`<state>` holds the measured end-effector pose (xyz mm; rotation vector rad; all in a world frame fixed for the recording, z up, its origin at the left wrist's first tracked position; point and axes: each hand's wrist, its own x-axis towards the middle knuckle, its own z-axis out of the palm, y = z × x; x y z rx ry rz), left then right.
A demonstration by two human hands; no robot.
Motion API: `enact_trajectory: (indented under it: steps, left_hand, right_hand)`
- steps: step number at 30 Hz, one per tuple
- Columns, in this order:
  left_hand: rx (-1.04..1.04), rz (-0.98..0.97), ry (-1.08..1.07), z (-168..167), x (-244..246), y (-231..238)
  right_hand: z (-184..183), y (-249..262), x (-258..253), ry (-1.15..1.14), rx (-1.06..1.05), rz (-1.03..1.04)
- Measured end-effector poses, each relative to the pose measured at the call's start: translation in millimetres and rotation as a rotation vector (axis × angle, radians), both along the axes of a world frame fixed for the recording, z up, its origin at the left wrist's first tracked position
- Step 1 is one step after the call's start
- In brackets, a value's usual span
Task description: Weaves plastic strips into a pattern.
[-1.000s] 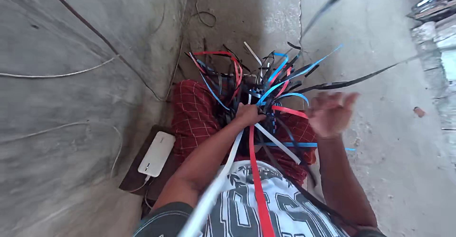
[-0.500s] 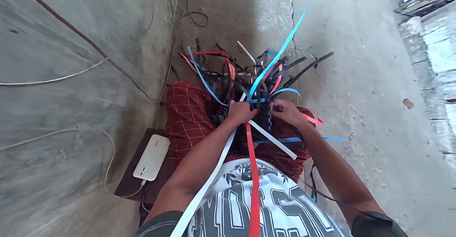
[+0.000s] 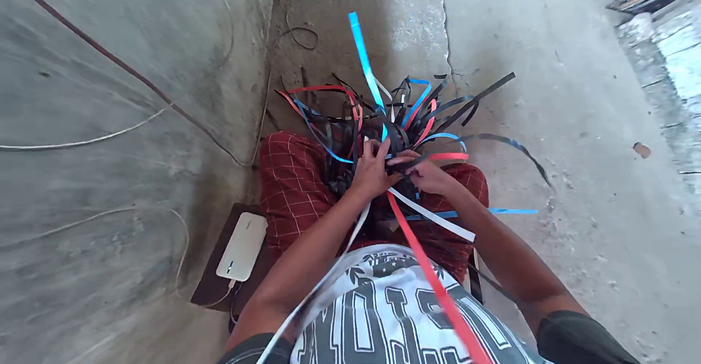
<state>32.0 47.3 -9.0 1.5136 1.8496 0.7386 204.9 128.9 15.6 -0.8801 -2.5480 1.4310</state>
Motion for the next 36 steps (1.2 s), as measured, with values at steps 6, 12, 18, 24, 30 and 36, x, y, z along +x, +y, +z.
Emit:
enact_trajectory:
  steps: [6,12,18,24,30,36]
  left_hand:
    - [0.281,-0.051,0.098,27.2,-21.1,-40.8]
    - [-0.394,0.015,-0.209,65.8,-77.7,-84.9]
    - [0.117,0.301,-0.629,50.1,-77.2,-79.9]
    - [-0.326,-0.047,0.344,30.3,-67.6,-33.1]
    - [-0.293,-0.174,0.130,20.7,-94.8,-30.0]
    - [-0.247,-0.320,-0.123,22.5,-99.3,-33.3]
  right_hand:
    - [-6.2,-7.7,-40.7,-0.247,0.207,-0.060]
    - [-3.1,-16.1,-48.9,-0.382,0.208,-0.080]
    - [-19.7,-20.6,-56.2,-0.364,0.216,-0.129]
    - [-14.9,-24.2,-53.3,-0.376,0.219,-0.164]
    - [18.7,-36.4,-63.8,0.021,0.338,-0.407]
    - [17.1,-34.8,-100.1,0.068,-0.139,-0.272]
